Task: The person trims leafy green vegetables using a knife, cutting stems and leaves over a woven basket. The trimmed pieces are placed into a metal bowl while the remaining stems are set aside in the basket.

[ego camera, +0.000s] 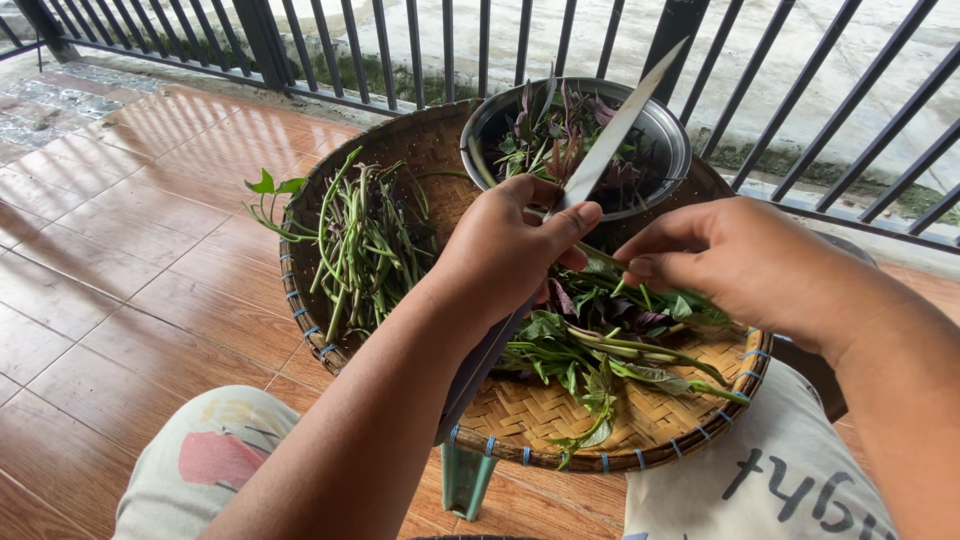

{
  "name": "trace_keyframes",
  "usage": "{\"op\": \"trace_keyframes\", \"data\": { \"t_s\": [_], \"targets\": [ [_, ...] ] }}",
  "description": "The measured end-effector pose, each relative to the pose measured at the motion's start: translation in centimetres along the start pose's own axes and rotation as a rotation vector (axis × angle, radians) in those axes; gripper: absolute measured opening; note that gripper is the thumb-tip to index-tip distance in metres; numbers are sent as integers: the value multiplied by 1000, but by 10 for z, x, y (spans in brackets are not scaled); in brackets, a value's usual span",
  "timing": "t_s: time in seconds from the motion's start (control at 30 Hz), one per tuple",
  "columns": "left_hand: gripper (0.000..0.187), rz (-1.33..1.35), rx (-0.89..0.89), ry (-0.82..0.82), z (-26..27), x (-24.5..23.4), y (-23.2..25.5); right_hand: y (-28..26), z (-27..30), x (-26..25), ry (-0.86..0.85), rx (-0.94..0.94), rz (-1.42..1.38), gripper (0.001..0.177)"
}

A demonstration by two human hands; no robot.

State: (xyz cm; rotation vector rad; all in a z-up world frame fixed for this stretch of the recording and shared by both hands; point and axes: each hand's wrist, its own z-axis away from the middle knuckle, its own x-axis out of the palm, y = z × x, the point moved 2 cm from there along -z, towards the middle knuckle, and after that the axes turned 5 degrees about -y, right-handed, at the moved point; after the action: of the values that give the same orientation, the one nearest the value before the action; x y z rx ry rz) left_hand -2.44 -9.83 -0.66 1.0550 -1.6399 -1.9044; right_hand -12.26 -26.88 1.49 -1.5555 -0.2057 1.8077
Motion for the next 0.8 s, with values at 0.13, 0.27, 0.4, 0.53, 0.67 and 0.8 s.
{"op": "trace_keyframes", "data": {
  "t_s": [0.13, 0.27, 0.4, 0.53, 0.67, 0.8],
  "targets": [
    [50, -12, 86, -15, -9, 6, 1, -5, -12, 5, -54, -82, -233, 26],
    [52, -24, 135, -31, -17, 12, 4, -8, -24, 7, -89, -162, -530, 30],
    [54, 48, 186, -62, -28, 12, 13, -5, -36, 4, -68, -155, -802, 26],
    [54, 56, 196, -96, -42, 8, 24, 3, -49, 6, -64, -166, -1064, 22],
    [53, 1, 200, -111, -56, 8, 31, 12, -62, 1, -37, -220, -1150, 19],
    [50, -106, 186, -85, -72, 11, 32, 19, -79, -7, -5, -157, -1209, 20]
  ]
}}
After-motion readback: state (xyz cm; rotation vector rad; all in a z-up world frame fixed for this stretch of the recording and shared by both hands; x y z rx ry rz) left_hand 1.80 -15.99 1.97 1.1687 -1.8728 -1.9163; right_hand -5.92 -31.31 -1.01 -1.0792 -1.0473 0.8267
